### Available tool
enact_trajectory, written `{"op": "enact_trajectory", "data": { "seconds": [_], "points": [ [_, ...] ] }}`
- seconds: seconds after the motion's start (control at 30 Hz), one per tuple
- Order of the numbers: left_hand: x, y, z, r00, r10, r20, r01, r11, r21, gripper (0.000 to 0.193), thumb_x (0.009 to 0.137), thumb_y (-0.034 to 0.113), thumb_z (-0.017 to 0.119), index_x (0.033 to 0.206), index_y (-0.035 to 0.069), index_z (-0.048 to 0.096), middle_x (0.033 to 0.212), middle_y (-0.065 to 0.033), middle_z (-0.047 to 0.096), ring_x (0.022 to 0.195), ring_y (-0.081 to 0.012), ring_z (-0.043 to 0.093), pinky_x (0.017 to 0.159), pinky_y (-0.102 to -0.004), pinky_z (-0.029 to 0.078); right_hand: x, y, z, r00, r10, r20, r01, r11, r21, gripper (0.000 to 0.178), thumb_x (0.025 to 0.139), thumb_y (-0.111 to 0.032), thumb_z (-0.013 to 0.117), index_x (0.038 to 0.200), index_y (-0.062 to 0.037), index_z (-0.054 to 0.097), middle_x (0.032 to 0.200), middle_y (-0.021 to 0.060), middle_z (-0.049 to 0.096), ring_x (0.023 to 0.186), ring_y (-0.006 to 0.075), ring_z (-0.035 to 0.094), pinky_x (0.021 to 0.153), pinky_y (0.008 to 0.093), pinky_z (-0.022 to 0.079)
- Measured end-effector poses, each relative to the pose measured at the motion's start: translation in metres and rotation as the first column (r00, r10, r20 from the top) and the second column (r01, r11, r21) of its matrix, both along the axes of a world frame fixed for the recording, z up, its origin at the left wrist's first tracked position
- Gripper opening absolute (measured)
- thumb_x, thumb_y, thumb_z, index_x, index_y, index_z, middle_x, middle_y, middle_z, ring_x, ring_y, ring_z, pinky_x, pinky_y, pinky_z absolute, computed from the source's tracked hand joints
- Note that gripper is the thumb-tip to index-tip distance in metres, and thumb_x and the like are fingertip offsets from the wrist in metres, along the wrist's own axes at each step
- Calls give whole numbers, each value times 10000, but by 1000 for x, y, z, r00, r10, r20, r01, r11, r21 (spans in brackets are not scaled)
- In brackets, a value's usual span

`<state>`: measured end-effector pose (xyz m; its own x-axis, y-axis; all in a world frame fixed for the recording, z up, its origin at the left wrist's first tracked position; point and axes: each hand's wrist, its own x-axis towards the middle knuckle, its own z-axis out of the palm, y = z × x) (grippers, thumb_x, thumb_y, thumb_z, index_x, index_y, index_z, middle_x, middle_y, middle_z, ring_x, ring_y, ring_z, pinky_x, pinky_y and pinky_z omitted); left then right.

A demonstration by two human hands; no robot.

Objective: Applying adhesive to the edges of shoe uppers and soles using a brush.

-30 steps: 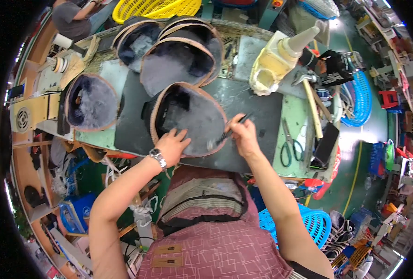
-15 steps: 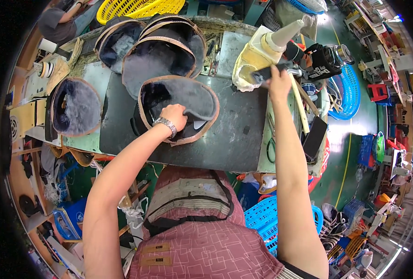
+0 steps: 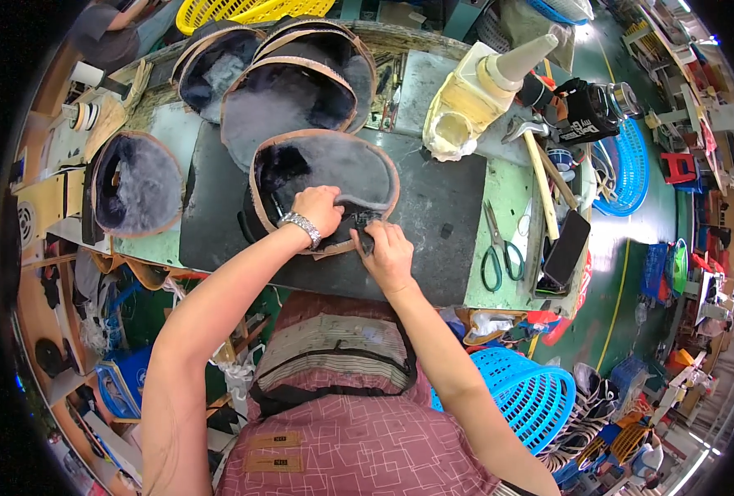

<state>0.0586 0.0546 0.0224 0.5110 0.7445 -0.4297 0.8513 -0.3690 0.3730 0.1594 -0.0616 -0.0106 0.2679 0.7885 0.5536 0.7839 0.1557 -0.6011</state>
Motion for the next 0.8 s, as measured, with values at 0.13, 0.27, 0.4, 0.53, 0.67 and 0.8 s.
{"op": "enact_trajectory", "data": {
  "seconds": [0.13,0.27,0.4,0.53,0.67,0.8],
  "points": [
    [-4,-21,-7,989,55,137,-68,993,97,162,713,155,574,844,60,575,824,-169,581,805,-336,556,716,-425,440,-32,-5,-1,764,-378,-522,181,903,-389,240,727,-208,660,688,-19,517,518,61,502,446,116,486,444,266,388],
    [-23,-47,-21,961,-12,276,-33,987,160,229,650,9,564,878,28,559,1040,-208,480,963,-350,473,813,-401,410,-28,-19,17,295,-516,-804,-56,831,-554,219,729,-208,631,704,-39,494,535,2,481,411,90,444,402,240,361],
    [-59,-73,-36,906,-256,336,102,904,414,368,676,6,514,1042,40,519,1225,-215,372,1102,-345,390,931,-413,323,24,-41,21,23,-254,-967,-141,957,-254,127,736,-184,536,719,-87,456,586,28,509,427,86,434,395,213,347],
    [-78,-84,-40,879,-381,285,175,816,552,489,616,-18,533,1099,42,486,1189,-206,399,1034,-365,416,845,-416,371,22,-14,6,170,27,-985,-565,822,-74,139,690,-182,531,652,-75,450,586,40,503,660,144,536,640,243,426],
    [-98,-90,-33,945,-44,324,-154,814,559,370,688,89,541,1046,4,496,1031,-167,494,914,-311,490,770,-391,425,3,3,-2,544,2,-839,-658,622,-425,232,670,-195,584,759,8,515,656,34,515,709,112,490,685,254,411],
    [-104,-85,-45,917,139,375,-300,858,417,104,762,118,515,782,16,523,748,-155,564,784,-300,544,689,-395,442,-20,5,-9,517,39,-855,-737,529,-421,283,653,-197,609,809,29,539,692,36,527,688,104,464,638,261,395]
  ]
}}
